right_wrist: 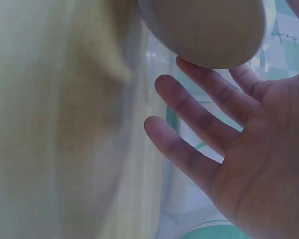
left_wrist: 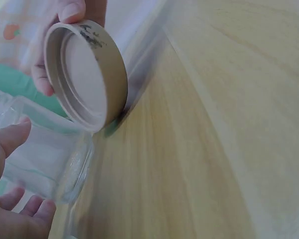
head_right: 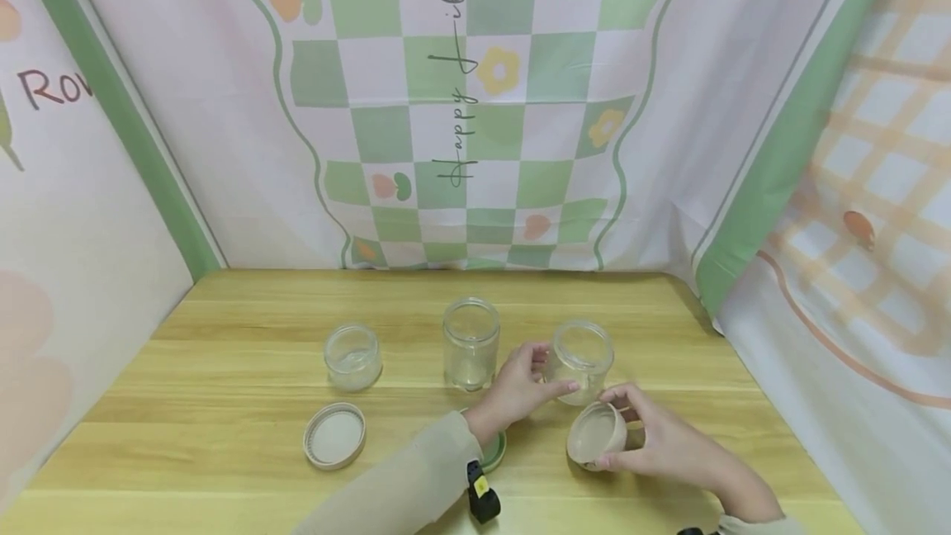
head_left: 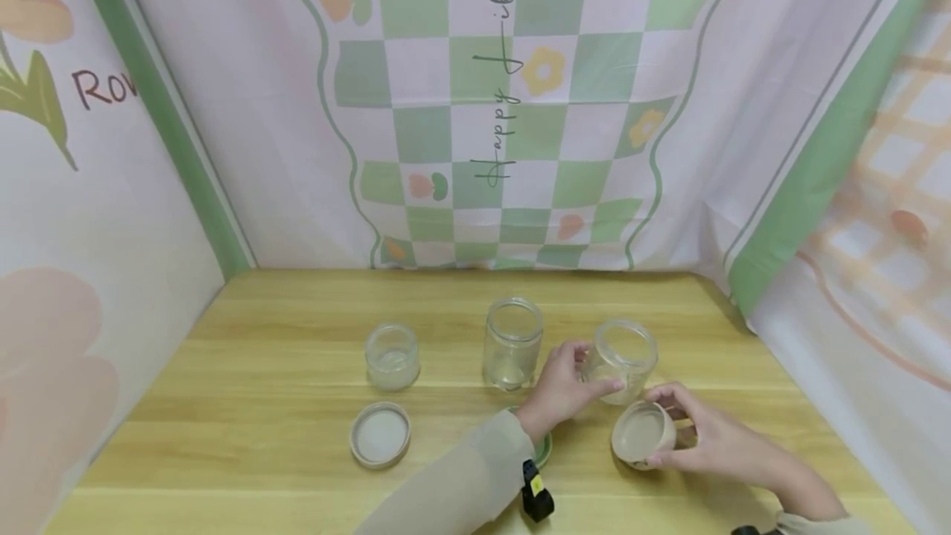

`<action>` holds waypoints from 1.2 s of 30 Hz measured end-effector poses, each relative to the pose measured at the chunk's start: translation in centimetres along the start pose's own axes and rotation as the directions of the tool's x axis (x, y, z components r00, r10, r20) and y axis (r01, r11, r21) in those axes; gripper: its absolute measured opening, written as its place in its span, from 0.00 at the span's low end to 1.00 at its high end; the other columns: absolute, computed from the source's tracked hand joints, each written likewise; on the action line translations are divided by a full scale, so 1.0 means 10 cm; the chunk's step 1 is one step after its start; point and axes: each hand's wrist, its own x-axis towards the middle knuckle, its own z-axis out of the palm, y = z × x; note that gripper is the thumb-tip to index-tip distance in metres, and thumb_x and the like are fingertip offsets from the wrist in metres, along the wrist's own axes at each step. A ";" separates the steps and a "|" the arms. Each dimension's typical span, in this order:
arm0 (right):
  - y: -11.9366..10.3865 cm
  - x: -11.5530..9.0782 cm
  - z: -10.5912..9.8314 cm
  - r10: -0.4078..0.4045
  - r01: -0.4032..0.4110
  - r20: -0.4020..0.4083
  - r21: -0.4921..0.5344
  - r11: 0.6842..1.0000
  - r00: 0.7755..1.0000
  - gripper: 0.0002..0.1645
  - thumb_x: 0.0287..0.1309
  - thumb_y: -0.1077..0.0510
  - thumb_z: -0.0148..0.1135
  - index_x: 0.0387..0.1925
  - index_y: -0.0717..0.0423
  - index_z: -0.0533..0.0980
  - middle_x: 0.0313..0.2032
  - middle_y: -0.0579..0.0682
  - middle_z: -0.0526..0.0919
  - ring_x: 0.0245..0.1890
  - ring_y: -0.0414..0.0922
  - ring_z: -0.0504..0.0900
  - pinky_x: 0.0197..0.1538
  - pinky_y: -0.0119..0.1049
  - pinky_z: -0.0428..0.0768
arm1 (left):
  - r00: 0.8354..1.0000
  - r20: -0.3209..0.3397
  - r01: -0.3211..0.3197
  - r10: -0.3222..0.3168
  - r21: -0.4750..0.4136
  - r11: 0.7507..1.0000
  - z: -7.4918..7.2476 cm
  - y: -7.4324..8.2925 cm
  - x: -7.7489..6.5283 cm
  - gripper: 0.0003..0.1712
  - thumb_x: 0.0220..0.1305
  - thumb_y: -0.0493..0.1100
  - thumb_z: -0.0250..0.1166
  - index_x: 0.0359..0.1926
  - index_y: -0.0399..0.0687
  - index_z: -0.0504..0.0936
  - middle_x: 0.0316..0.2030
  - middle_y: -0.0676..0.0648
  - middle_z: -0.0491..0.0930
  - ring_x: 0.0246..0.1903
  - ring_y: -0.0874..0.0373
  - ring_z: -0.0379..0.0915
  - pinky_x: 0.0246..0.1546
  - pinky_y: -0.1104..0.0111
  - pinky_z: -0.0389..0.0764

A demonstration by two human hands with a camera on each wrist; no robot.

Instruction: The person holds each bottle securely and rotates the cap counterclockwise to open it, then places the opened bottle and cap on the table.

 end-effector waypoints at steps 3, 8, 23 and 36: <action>0.04 -0.01 0.03 0.000 -0.001 -0.015 -0.047 0.999 1.000 0.44 0.50 0.49 0.79 0.62 0.59 0.66 0.54 0.52 0.78 0.52 0.41 0.77 0.47 0.44 0.83 | 1.000 -0.003 -0.002 0.002 0.006 1.000 0.00 0.00 0.00 0.40 0.53 0.53 0.79 0.64 0.47 0.72 0.53 0.53 0.73 0.52 0.57 0.72 0.53 0.65 0.77; 0.14 -0.06 0.05 -0.026 0.026 0.005 -0.142 0.989 1.000 0.50 0.47 0.44 0.80 0.67 0.58 0.67 0.55 0.50 0.80 0.54 0.41 0.77 0.53 0.48 0.79 | 1.000 -0.009 0.014 -0.014 0.000 1.000 0.01 -0.01 0.00 0.39 0.53 0.53 0.79 0.63 0.49 0.73 0.52 0.54 0.72 0.51 0.58 0.71 0.52 0.66 0.77; 0.20 -0.07 0.11 -0.069 0.076 0.035 -0.255 0.964 0.997 0.55 0.43 0.36 0.79 0.69 0.55 0.68 0.60 0.56 0.77 0.58 0.50 0.76 0.54 0.42 0.79 | 1.000 -0.010 0.007 -0.007 0.021 1.000 0.01 -0.02 0.00 0.41 0.52 0.55 0.79 0.64 0.51 0.72 0.55 0.53 0.73 0.55 0.56 0.72 0.53 0.65 0.78; 0.16 -0.04 0.08 -0.050 0.055 0.031 -0.183 0.982 0.998 0.48 0.50 0.44 0.78 0.67 0.59 0.69 0.57 0.52 0.79 0.55 0.42 0.77 0.54 0.36 0.78 | 0.999 0.010 0.032 -0.032 0.013 0.999 -0.01 0.00 -0.04 0.41 0.54 0.56 0.78 0.65 0.52 0.71 0.59 0.53 0.72 0.59 0.55 0.71 0.54 0.63 0.78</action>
